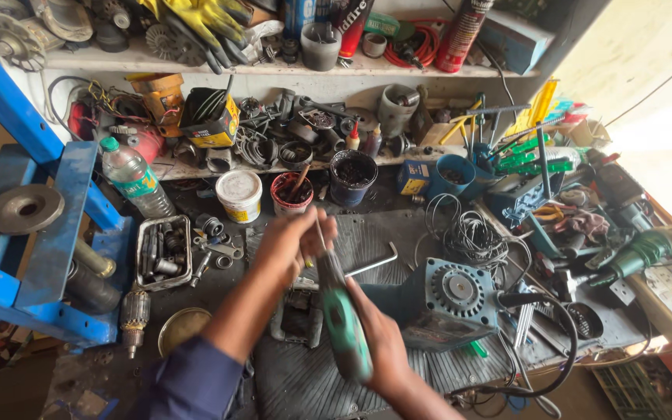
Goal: The person cleans a blue power tool with a cloth, then uses a cordless drill and an Allen key to tighten screws on the tool's housing. They reposition the tool and continue fastening components on the workbench.
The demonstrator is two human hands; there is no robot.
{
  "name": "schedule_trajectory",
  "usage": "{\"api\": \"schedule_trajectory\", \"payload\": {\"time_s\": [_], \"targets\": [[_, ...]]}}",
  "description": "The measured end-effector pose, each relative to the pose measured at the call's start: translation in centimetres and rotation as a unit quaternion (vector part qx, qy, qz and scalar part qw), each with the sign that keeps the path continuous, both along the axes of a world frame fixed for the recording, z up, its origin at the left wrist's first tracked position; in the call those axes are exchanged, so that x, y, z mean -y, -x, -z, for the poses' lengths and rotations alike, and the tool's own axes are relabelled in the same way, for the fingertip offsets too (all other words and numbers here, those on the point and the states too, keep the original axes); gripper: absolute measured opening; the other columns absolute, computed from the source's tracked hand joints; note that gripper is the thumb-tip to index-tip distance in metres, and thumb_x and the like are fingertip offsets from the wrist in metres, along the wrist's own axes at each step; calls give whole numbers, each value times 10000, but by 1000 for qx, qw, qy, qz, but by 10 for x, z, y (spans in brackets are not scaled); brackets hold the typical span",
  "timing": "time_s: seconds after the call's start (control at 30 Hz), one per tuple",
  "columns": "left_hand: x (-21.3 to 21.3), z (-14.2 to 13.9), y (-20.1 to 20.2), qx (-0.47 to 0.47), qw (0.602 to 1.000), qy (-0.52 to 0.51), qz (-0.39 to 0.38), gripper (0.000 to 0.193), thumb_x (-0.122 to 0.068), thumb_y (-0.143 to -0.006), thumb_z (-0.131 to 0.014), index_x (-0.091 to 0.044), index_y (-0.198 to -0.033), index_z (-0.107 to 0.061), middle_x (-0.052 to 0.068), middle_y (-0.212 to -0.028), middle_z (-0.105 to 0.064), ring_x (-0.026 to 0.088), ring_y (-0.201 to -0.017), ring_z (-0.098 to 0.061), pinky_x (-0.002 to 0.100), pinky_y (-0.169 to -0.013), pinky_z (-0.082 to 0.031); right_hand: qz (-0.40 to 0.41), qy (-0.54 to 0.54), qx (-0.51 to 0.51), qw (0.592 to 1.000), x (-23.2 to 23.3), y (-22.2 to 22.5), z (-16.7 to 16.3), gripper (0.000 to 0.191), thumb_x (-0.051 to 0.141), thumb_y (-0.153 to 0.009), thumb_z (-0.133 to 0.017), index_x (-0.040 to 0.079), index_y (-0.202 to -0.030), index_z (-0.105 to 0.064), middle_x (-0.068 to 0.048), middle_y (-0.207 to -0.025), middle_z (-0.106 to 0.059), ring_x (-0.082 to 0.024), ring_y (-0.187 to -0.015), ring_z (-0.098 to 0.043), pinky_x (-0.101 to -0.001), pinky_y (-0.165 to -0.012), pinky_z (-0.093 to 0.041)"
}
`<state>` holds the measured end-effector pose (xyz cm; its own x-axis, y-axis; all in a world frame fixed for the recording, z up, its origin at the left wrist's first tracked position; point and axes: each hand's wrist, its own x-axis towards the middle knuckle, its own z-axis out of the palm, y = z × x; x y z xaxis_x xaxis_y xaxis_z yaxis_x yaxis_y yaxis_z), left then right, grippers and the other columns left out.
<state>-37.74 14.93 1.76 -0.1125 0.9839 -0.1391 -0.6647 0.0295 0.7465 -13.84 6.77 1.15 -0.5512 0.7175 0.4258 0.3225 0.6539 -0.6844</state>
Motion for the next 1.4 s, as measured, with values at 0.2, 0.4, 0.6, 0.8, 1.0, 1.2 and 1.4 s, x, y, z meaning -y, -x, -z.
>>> {"api": "schedule_trajectory", "payload": {"time_s": [0.2, 0.4, 0.6, 0.8, 1.0, 1.2, 1.4], "targets": [[-70, -11, 52, -26, 998, -62, -21, 262, -257, -1015, -618, -2, -1071, -645, 168, -980, -745, 261, -826, -746, 440, -760, -635, 6, -19, -54, 998, -38, 68, -39, 890, 70, -797, -708, 68, -1595, -313, -256, -1338, -660, -410, -1189, -695, -412, -958, -556], [-124, -14, 100, -63, 993, -84, -46, 274, -257, -1016, -586, 9, -1061, -639, 174, -972, -746, 281, -835, -757, 439, -770, -637, 36, -21, -68, 997, -77, 121, -41, 871, 132, -847, -749, 126, -1595, -305, -241, -1339, -661, -427, -1211, -663, -442, -948, -550], [-175, -18, 144, -99, 984, -118, -92, 238, -221, -1015, -618, 13, -1047, -642, 186, -1048, -734, 301, -933, -784, 439, -869, -640, 47, -45, -68, 996, -119, 168, -46, 838, 136, -882, -692, 162, -1623, -302, -221, -1418, -638, -414, -1246, -652, -437, -960, -558], [-220, -31, 178, -207, 971, -64, -101, 279, -339, -951, -552, -121, -1059, -689, 47, -1177, -777, 163, -1187, -669, 399, -1017, -416, 47, -60, -78, 994, -159, 201, -52, 894, 202, -849, -796, 163, -1596, -307, -205, -1382, -654, -387, -1222, -668, -425, -954, -561], [-247, -30, 205, -168, 975, -67, -130, 279, -288, -929, -578, -99, -1079, -719, 28, -1102, -749, 174, -1158, -628, 414, -1054, -398, 42, -17, -79, 996, -189, 226, -57, 904, 161, -812, -771, 173, -1593, -317, -183, -1325, -692, -358, -1174, -707, -403, -940, -570], [-259, -17, 228, -133, 974, -104, -153, 251, -255, -913, -591, -89, -1058, -710, 41, -1049, -753, 162, -1138, -638, 410, -1046, -415, 43, -28, -24, 998, -209, 245, -54, 819, 153, -875, -704, 185, -1608, -339, -188, -1341, -689, -371, -1217, -678, -415, -958, -554], [-261, -2, 236, -94, 972, -137, -168, 215, -235, -933, -593, -87, -1042, -706, 35, -1078, -724, 155, -1151, -615, 418, -1041, -406, 28, -48, -22, 998, -222, 253, -43, 798, 168, -893, -711, 183, -1602, -345, -192, -1415, -648, -375, -1222, -671, -428, -961, -563]]}}
